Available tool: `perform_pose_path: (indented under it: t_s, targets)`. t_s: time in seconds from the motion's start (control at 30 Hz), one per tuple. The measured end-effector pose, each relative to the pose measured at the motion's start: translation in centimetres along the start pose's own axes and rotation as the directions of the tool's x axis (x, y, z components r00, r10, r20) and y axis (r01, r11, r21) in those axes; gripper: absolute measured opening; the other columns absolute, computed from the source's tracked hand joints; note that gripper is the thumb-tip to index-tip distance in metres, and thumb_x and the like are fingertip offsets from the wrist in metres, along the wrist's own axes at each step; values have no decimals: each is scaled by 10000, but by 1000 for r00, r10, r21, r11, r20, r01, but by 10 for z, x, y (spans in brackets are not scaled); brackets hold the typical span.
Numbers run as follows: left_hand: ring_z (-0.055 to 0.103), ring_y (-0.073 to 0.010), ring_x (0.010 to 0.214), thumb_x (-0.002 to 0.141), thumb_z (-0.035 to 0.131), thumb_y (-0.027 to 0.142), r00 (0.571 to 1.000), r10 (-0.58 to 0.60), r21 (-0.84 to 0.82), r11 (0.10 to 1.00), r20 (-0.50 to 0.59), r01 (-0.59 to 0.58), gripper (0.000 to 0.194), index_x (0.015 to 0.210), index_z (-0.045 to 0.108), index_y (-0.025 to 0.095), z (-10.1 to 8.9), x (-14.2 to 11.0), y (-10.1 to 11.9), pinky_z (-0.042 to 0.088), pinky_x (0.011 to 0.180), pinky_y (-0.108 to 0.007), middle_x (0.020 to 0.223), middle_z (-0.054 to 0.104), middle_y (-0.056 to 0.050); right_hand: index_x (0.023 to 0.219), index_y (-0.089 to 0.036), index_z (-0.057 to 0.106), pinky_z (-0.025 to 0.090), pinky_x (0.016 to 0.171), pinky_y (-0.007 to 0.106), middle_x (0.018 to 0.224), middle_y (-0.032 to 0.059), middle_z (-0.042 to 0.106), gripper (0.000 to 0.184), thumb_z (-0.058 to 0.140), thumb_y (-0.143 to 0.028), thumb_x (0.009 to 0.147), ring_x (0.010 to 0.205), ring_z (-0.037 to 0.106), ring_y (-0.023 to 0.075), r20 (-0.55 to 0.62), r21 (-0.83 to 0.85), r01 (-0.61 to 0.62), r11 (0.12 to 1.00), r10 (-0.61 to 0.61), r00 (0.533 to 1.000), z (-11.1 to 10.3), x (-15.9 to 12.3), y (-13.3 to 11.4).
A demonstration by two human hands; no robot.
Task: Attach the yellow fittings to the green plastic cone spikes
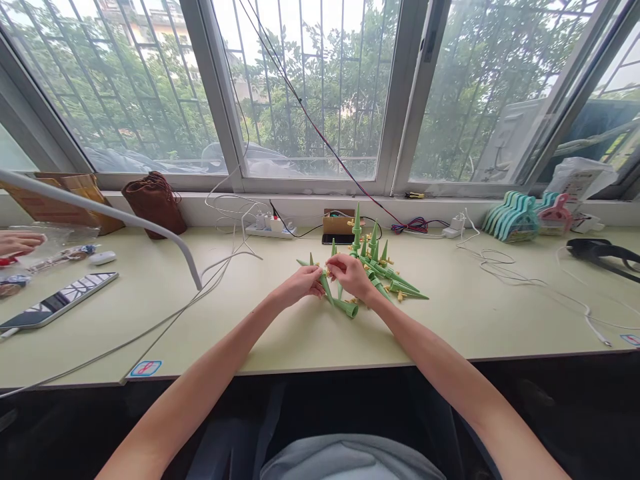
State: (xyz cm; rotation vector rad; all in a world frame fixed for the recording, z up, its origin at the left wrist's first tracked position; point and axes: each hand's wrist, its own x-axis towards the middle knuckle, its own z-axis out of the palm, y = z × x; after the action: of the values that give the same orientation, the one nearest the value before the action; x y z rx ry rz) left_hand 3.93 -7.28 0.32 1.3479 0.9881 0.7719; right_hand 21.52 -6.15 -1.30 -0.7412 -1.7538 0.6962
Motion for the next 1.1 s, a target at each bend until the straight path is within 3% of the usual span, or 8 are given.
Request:
perform_pose_path:
  t_s: [1.1]
  targets:
    - [672,-159,638,959,487,185,993,-105,-298,951,-60,82,213,835,632,90,7,-2,7,583,710,-305,703,656,-99,829,-185,626,521,631,303,731,41,655,122,555,-281,855,643,618,170,-27,-27,-27,999,26,999,-2,-1,-10]
